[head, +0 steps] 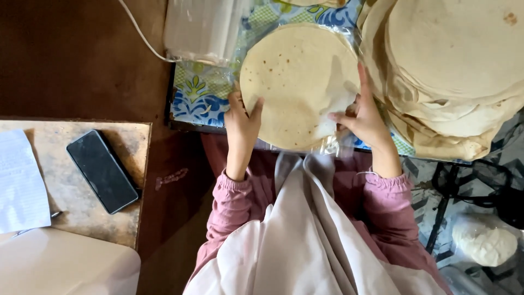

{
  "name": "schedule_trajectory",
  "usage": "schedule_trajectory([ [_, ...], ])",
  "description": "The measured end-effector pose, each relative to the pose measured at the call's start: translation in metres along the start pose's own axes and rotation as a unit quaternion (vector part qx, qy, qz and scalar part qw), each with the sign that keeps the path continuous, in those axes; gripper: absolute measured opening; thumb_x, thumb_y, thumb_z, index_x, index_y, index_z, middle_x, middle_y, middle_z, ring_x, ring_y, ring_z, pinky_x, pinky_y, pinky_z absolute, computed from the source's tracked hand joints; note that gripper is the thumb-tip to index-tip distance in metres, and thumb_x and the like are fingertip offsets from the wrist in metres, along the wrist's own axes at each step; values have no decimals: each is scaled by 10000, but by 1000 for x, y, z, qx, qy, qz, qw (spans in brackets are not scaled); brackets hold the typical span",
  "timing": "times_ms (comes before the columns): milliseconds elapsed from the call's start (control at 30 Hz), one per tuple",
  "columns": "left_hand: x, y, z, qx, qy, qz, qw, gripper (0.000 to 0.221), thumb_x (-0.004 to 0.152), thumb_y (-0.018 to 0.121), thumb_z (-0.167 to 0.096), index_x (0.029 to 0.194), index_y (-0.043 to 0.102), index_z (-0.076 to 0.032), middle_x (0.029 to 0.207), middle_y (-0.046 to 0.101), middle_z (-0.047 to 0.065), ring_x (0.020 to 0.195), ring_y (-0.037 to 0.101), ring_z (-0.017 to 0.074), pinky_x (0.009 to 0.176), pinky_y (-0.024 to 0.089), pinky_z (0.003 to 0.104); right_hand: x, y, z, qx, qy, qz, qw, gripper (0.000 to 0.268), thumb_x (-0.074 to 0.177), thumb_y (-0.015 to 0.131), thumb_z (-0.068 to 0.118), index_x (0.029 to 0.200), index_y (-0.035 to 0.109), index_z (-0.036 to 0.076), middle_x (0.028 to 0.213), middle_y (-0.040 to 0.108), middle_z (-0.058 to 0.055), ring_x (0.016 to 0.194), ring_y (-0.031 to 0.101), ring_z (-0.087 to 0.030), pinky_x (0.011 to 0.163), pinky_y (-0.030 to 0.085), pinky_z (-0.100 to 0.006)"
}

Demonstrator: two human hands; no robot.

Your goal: The person stacks flatbreads one by one into a plastic sleeve and presses down on the stack by hand.

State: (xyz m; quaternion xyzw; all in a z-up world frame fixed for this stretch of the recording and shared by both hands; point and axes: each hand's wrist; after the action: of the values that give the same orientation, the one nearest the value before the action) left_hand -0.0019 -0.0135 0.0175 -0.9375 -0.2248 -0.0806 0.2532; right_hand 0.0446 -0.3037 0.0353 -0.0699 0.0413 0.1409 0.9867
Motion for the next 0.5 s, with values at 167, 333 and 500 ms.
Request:
schedule_trajectory([
  [167, -7, -1, 3, 56, -84, 48, 994, 287, 961, 745, -179, 1083, 555, -3, 782, 656, 188, 607, 644, 362, 554, 490, 417, -2, 2, -19, 0, -35, 25, 999, 1218, 839, 768, -183, 1737, 47, 217, 1804, 131, -122, 1398, 528, -203, 1024, 581, -303],
  [333, -3, -3, -2, 169, -18, 2, 985, 290, 910, 735, -244, 1043, 588, -32, 823, 704, 156, 670, 671, 359, 538, 509, 459, -4, 0, 10, -12, 27, 12, 999, 1155, 822, 732, -150, 1686, 55, 211, 1545, 374, -132, 1098, 634, -182, 743, 610, -300],
  [500, 0, -13, -6, 183, -50, 26, 982, 236, 947, 726, -253, 926, 618, -45, 760, 700, 137, 635, 669, 342, 540, 501, 458, 2, -16, -14, 66, 63, -59, 994, 879, 993, 669, -12, 1712, 204, 189, 1016, 576, -74, 758, 624, -126, 624, 585, -286],
])
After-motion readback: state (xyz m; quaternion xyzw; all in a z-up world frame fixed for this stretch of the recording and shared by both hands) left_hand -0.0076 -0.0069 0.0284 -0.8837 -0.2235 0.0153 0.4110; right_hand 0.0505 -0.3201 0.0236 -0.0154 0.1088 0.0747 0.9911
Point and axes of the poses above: each hand's wrist, its own x-axis towards the middle knuckle, its own y-axis out of the palm, z = x × y
